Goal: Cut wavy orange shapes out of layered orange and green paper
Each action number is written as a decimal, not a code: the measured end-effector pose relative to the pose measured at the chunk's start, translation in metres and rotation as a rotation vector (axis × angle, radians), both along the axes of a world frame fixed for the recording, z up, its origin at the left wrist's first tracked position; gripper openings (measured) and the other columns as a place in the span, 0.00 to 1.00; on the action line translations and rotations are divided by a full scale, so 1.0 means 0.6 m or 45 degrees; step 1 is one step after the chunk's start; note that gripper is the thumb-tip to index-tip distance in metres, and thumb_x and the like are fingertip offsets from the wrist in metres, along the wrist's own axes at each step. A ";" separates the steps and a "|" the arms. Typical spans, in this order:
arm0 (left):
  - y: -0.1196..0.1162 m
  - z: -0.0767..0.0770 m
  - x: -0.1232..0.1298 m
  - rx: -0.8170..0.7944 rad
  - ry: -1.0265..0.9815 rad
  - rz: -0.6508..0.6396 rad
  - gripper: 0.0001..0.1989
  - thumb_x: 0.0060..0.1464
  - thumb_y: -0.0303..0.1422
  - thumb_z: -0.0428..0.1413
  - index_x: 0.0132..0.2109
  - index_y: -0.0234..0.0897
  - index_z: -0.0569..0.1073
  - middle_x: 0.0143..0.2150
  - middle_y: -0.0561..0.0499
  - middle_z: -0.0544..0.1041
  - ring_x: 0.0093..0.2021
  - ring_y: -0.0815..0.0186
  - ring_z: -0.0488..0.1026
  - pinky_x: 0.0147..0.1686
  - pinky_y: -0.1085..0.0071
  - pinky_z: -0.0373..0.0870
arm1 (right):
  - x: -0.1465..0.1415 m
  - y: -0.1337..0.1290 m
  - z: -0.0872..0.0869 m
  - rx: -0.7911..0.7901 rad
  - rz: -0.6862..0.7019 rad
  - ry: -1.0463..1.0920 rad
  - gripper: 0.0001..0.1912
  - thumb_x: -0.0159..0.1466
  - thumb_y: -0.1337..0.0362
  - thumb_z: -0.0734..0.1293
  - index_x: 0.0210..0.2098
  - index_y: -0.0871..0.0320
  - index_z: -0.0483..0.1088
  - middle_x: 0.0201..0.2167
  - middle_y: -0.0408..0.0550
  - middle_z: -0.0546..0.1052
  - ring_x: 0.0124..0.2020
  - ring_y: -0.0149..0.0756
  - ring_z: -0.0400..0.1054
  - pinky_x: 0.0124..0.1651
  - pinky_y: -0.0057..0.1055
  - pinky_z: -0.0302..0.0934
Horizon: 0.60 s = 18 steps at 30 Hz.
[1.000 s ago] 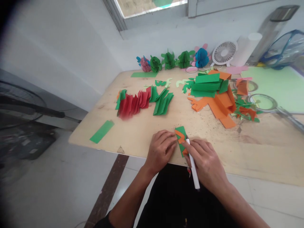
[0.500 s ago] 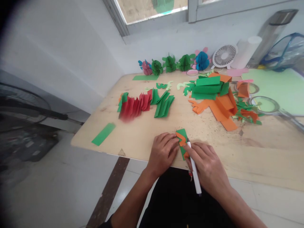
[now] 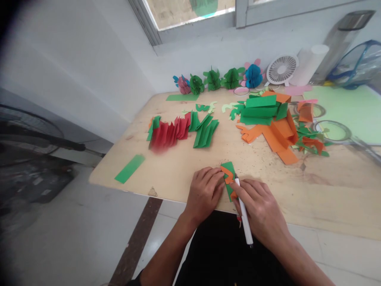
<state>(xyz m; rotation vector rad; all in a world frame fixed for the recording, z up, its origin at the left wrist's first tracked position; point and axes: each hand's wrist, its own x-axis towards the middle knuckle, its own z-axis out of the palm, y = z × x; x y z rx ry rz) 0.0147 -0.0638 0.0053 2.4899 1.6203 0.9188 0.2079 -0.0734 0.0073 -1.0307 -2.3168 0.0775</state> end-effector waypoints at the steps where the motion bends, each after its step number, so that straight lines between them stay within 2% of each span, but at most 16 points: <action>1: 0.000 -0.001 0.000 0.002 -0.001 0.002 0.11 0.61 0.30 0.51 0.50 0.36 0.72 0.50 0.46 0.77 0.50 0.58 0.70 0.49 0.57 0.69 | 0.000 0.000 0.000 -0.001 0.000 0.002 0.19 0.65 0.67 0.63 0.56 0.57 0.67 0.42 0.52 0.79 0.48 0.45 0.71 0.46 0.42 0.64; 10: -0.004 -0.007 0.001 0.112 -0.006 0.015 0.13 0.62 0.28 0.50 0.52 0.33 0.71 0.52 0.44 0.76 0.51 0.57 0.71 0.49 0.58 0.70 | -0.001 -0.001 0.002 -0.003 -0.015 -0.010 0.17 0.65 0.68 0.64 0.54 0.59 0.68 0.42 0.53 0.79 0.48 0.45 0.71 0.46 0.43 0.64; 18: -0.002 -0.004 0.003 0.083 0.050 -0.003 0.13 0.63 0.29 0.49 0.52 0.34 0.71 0.53 0.44 0.77 0.51 0.56 0.72 0.49 0.57 0.70 | -0.002 0.000 0.002 0.003 -0.014 0.013 0.19 0.65 0.68 0.64 0.55 0.58 0.68 0.42 0.52 0.79 0.47 0.45 0.72 0.47 0.43 0.64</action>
